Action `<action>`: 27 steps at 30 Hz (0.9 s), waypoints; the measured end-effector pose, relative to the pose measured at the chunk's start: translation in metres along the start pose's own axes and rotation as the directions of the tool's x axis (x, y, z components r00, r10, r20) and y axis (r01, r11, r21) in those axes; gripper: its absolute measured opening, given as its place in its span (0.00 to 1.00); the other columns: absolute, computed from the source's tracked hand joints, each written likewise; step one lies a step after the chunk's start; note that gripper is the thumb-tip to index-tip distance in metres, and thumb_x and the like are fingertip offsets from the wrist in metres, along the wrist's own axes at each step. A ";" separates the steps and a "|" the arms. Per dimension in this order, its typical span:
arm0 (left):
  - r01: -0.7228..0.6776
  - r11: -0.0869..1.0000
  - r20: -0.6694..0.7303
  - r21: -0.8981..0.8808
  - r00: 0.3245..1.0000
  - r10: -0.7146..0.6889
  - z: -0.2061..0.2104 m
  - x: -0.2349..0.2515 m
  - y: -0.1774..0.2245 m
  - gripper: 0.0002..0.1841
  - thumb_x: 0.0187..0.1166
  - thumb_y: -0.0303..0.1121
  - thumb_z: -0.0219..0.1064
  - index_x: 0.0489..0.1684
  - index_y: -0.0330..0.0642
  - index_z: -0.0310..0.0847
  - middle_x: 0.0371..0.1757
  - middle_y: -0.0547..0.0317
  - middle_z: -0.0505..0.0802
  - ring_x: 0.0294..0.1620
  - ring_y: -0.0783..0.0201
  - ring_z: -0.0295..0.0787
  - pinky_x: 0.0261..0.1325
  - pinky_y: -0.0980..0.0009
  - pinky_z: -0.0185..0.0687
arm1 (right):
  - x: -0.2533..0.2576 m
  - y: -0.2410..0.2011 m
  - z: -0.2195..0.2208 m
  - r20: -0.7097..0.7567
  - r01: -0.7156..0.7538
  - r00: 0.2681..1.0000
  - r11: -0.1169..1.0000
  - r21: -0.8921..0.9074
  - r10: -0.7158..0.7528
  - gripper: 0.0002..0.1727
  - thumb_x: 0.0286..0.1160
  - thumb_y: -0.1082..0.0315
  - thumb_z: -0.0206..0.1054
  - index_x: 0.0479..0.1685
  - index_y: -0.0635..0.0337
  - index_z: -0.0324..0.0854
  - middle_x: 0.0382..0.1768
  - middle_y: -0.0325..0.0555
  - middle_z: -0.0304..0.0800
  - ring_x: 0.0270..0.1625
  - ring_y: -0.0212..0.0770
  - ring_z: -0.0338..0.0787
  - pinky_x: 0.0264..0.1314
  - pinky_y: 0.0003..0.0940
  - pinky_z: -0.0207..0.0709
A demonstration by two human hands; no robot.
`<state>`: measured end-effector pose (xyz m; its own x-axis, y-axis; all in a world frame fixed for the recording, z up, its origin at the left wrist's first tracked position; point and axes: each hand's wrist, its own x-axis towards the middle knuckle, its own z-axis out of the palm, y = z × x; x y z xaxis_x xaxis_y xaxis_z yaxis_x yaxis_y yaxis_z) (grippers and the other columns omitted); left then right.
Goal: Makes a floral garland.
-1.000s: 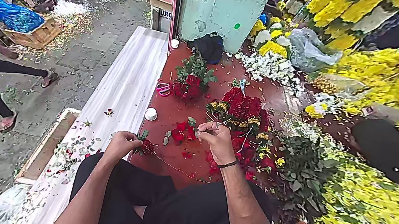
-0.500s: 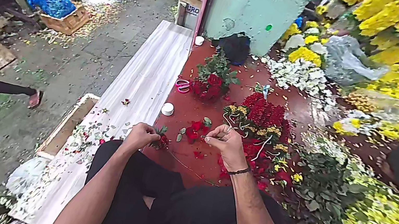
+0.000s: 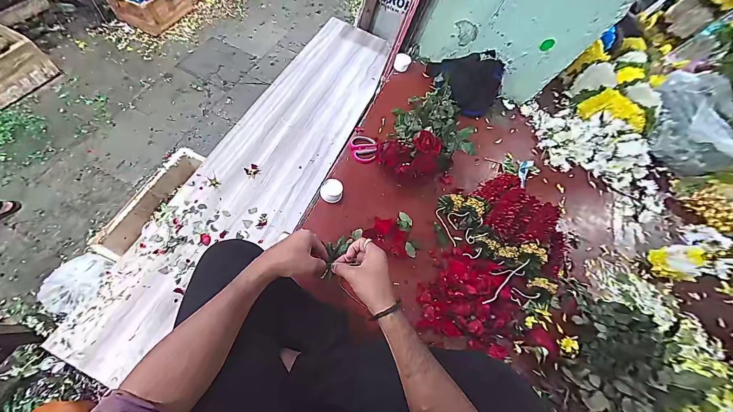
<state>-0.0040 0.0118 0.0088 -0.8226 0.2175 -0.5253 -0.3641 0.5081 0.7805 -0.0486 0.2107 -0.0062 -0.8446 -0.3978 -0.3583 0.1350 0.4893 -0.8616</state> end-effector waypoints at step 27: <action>0.226 0.865 -0.207 0.447 0.967 -0.145 -0.109 -0.033 0.085 0.10 0.68 0.42 0.74 0.32 0.45 0.93 0.34 0.53 0.93 0.41 0.52 0.89 0.48 0.41 0.81 | -0.009 -0.019 -0.022 0.062 0.261 0.961 0.956 0.131 -0.271 0.08 0.69 0.60 0.76 0.36 0.54 0.95 0.33 0.34 0.95 0.36 0.25 0.91 0.45 0.28 0.86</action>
<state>-0.0555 -0.0433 0.1296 -0.8337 -0.0361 -0.5511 -0.3053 0.8616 0.4055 -0.0546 0.2219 0.0210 -0.8158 -0.5627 -0.1333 -0.0233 0.2623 -0.9647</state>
